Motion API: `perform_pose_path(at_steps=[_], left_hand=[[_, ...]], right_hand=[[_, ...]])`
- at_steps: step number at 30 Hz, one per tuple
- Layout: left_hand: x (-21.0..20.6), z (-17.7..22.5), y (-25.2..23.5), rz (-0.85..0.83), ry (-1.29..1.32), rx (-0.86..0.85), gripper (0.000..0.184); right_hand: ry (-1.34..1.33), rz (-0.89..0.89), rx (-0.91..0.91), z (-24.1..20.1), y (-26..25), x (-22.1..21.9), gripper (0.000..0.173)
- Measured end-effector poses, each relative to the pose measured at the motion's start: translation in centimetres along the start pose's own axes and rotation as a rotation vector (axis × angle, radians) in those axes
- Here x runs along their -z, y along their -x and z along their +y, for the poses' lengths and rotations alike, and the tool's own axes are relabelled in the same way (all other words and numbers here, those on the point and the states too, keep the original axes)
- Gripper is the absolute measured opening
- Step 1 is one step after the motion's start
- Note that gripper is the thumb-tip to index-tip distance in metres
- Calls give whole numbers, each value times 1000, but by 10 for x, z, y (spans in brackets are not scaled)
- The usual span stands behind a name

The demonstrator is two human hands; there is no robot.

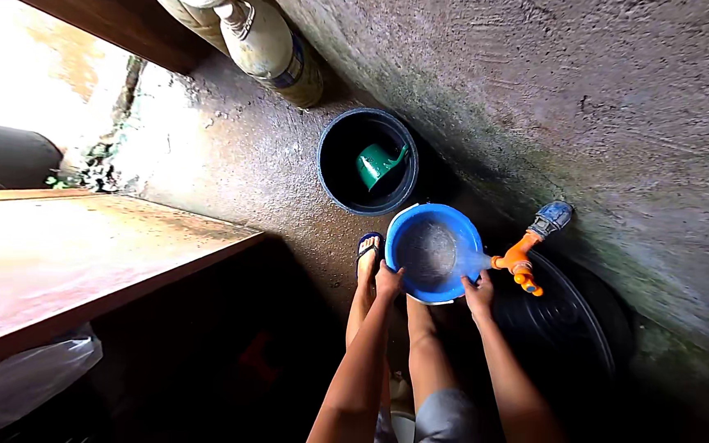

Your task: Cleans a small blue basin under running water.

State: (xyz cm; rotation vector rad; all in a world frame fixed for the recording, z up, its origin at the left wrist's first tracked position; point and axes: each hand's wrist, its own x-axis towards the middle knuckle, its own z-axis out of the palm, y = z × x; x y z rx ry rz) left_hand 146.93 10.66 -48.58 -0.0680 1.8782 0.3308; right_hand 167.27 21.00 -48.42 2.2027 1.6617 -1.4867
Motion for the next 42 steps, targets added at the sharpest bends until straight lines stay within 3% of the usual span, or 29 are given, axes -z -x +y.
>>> perform_pose_path(at_steps=[3, 4, 5, 7, 10, 13, 16, 18, 20, 22, 25, 28, 31, 33, 35, 39, 42], left_hand=[[-12, 15, -5, -66, 113, 20, 55], [-22, 18, -13, -67, 226, 34, 53], [-32, 25, -19, -61, 325, 60, 51], [-50, 48, -30, -36, 383, 123, 50], [-64, 81, -38, -61, 148, 114, 49], [-77, 90, -53, -77, -24, 23, 48], [-93, 86, -65, 8, -63, -43, 46], [-100, 85, -61, 16, -72, -116, 44], [-94, 105, -43, -92, -94, -52, 51], [-91, 120, -24, -93, -102, -2, 55], [-87, 119, 5, -98, -17, 4, 49], [-75, 86, 19, -196, 221, -33, 47], [-29, 55, 49, -265, 408, -48, 38], [7, 16, 64, -174, 472, -59, 34], [37, -44, 69, 1, 538, -53, 29], [83, -162, 110, 285, 562, 140, 27], [106, -223, 165, 386, 611, 290, 28]], right_hand=[[498, -58, 8, -54, 5, 20, 57], [517, -31, 64, -70, 7, 22, 57], [412, 14, 151, -77, 5, 21, 56], [-64, -6, 327, -76, -7, 11, 35], [-630, -341, 115, -82, -24, 9, 21], [-669, -292, 33, -77, -33, 18, 27], [-651, -631, 62, -80, -21, 42, 41], [-540, -650, 78, -79, -17, 44, 40], [-184, -394, 205, -72, -21, 30, 39], [261, -258, 355, -58, -29, 13, 44], [549, -239, 401, -28, -27, -5, 42], [616, -316, 302, -20, -29, -8, 42], [705, -319, 161, -32, -31, -8, 41], [676, -305, 92, -48, -18, -22, 38], [744, -443, 80, -64, 2, -34, 39], [827, -560, 283, -51, 11, -17, 39], [841, -501, 201, -46, -1, -5, 38]])
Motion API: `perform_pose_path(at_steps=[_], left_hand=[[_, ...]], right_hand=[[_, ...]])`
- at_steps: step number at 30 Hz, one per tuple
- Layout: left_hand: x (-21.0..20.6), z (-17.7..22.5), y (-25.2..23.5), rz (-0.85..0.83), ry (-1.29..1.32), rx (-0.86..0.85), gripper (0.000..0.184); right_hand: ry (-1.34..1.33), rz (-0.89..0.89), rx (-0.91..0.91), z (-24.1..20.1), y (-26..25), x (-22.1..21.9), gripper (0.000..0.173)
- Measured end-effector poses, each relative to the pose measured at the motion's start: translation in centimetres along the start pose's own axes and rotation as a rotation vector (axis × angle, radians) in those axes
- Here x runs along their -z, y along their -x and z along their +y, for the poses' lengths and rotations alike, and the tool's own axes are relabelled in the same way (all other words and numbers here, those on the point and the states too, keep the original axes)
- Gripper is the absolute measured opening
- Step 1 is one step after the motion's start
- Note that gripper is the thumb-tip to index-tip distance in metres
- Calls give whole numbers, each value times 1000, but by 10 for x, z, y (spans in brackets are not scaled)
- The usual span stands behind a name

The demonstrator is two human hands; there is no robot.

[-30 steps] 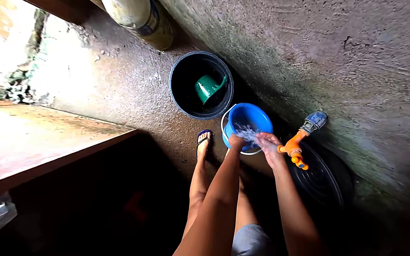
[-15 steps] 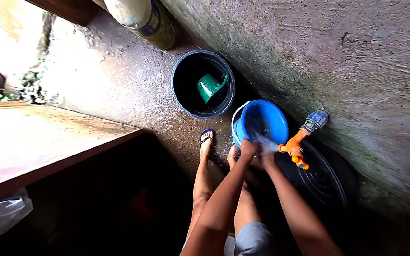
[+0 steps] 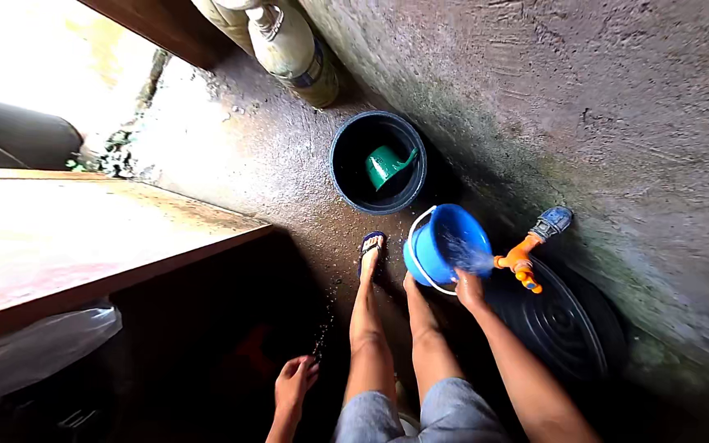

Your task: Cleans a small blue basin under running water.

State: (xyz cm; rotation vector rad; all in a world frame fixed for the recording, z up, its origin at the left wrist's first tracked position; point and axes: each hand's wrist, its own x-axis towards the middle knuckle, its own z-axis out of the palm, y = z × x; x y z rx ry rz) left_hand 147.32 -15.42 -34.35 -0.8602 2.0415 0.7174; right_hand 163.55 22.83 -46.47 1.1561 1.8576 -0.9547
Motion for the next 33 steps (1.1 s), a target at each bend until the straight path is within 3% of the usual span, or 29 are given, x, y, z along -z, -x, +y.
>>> perform_pose_path(at_steps=[3, 5, 8, 10, 13, 15, 18, 21, 23, 25, 28, 30, 33], left_hand=[[42, -33, 23, 72, 33, 82, 28], [56, -50, 31, 79, 39, 125, 28], [61, -61, 37, 66, 39, 131, 26], [60, -61, 39, 55, 41, 91, 23], [61, -58, 39, 14, 40, 62, 21], [63, -56, 31, -18, 32, 55, 22], [79, -58, 22, -62, -5, 49, 23], [103, -56, 11, -81, -18, 30, 25], [117, -59, 4, -68, -12, 39, 24], [127, -63, -1, -59, -13, 65, 24], [134, -65, -3, -93, -44, 104, 26], [137, -60, -5, -120, -57, 101, 27], [142, -58, -3, -139, -61, 87, 28]], right_hand=[[30, -63, -116, -39, 3, -3, 46], [107, -92, -24, -57, 11, -13, 43], [83, -3, 131, -38, 15, -10, 41], [-5, 61, 54, -34, 7, 6, 41], [-70, 95, -133, -70, 0, 16, 42], [-56, 88, -118, -92, -1, 14, 41], [-76, 129, -26, -68, -1, 6, 44], [-174, 181, -105, -45, -16, 14, 44], [-160, 150, -173, -65, -14, 17, 42], [-36, 83, -131, -85, 1, 8, 38], [66, 78, -9, -66, 19, -4, 38], [-8, 130, -63, -52, 16, 2, 38], [-92, 110, -240, -71, 17, 0, 40]])
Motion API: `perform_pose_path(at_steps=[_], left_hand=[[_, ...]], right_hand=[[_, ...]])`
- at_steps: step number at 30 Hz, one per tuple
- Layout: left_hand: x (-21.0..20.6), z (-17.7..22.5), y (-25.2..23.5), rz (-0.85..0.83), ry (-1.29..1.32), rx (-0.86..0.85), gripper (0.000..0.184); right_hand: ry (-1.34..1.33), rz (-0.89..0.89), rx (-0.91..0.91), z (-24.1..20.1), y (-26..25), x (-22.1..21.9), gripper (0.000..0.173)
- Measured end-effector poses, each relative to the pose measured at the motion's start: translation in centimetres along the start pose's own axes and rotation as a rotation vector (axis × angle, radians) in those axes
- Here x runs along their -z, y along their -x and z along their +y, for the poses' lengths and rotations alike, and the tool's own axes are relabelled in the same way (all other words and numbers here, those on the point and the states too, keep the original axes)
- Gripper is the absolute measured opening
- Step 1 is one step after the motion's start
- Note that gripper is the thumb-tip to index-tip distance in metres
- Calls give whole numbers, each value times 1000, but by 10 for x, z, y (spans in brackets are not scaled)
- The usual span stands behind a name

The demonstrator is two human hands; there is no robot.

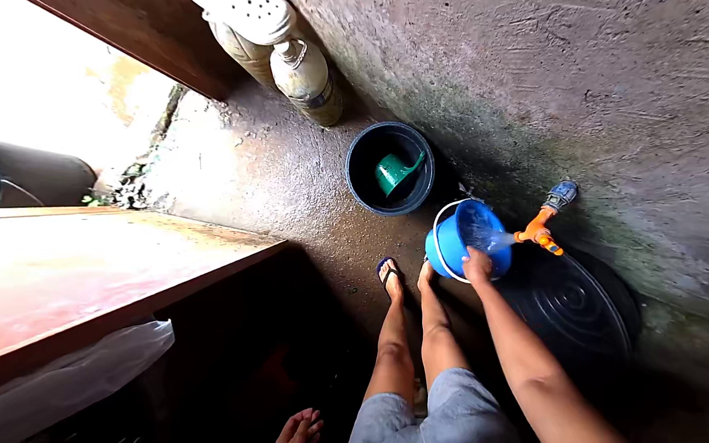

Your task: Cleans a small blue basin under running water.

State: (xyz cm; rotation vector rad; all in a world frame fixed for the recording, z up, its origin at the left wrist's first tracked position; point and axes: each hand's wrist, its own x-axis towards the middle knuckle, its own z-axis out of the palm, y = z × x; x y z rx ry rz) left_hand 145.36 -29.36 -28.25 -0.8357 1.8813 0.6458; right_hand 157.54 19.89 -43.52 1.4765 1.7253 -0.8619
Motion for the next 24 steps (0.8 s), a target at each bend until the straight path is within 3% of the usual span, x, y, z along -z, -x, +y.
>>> perform_pose_path(at_steps=[2, 5, 7, 10, 12, 15, 17, 20, 22, 24], left_hand=[[-1, 3, -5, -8, 1, -6, 27], [4, 5, -8, -16, -10, -3, 27], [8, 8, -8, -13, -15, -10, 26], [14, 11, -9, -3, -15, -18, 27], [15, 10, -11, -5, -24, -1, 28], [14, 11, -8, -17, -42, 21, 29], [15, 15, -7, -18, -36, 12, 30], [14, 15, -7, -16, -23, 13, 30], [12, 14, -8, -20, -25, 26, 30], [10, 14, -7, -28, -39, 45, 28]], right_hand=[[70, -37, 50, -14, 7, -11, 37], [104, -11, 193, 10, 4, -16, 35], [40, 33, 119, 19, -4, -5, 36], [33, 7, -17, -6, -6, -6, 39], [95, -21, 62, -18, -1, -16, 36], [87, 36, 171, 9, -3, -16, 37], [1, 82, 90, 14, -13, -4, 37], [-7, 55, -48, -13, -9, -4, 38], [52, 27, 36, -23, 0, -14, 37], [97, 23, 135, -6, 3, -17, 37]])
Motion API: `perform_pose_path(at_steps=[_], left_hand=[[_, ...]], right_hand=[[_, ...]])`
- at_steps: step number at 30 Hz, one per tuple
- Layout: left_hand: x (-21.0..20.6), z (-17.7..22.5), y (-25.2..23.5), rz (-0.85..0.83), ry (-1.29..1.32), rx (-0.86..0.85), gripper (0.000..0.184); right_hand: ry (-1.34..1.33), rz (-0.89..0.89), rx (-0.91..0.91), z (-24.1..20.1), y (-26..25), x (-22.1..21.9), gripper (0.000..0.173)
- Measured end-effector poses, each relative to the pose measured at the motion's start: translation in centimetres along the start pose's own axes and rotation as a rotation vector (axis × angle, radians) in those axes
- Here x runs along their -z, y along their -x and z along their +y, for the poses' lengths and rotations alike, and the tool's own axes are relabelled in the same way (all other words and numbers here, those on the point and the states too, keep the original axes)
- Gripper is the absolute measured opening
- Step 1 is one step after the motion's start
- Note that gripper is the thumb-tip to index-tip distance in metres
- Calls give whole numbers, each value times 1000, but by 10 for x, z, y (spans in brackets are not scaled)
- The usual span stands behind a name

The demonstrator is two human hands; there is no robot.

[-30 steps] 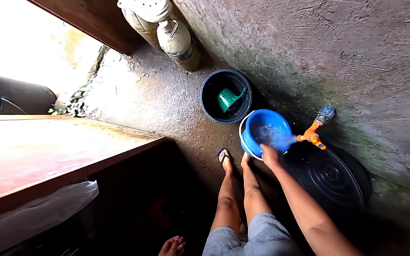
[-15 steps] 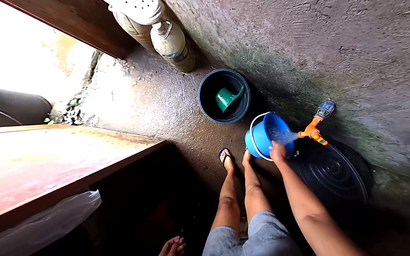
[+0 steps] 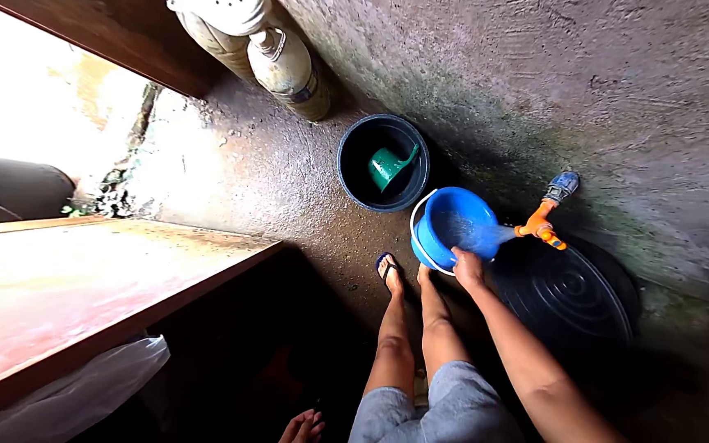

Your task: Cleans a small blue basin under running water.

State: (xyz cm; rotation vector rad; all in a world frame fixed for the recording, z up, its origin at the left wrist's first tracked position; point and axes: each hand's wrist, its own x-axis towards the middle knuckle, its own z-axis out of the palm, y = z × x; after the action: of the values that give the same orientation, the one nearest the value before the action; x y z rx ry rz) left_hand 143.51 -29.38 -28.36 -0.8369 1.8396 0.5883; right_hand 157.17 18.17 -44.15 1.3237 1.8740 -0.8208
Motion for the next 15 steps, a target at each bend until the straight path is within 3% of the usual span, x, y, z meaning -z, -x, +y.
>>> perform_pose_path(at_steps=[3, 6, 8, 11, 15], left_hand=[[2, 3, 1, -14, -3, -7, 29], [5, 1, 0, 2, 17, -20, 29], [6, -2, -2, 3, 11, -11, 30], [2, -7, -2, 0, -8, 5, 29], [1, -7, 1, 2, 2, -6, 29]], right_hand=[[-54, 47, -66, 20, -9, 11, 38], [-50, 0, -173, 1, -12, 10, 38], [20, -47, -65, -7, -6, 2, 37], [40, -23, 78, 21, -3, -1, 37], [-134, 62, -151, 26, -14, 4, 39]])
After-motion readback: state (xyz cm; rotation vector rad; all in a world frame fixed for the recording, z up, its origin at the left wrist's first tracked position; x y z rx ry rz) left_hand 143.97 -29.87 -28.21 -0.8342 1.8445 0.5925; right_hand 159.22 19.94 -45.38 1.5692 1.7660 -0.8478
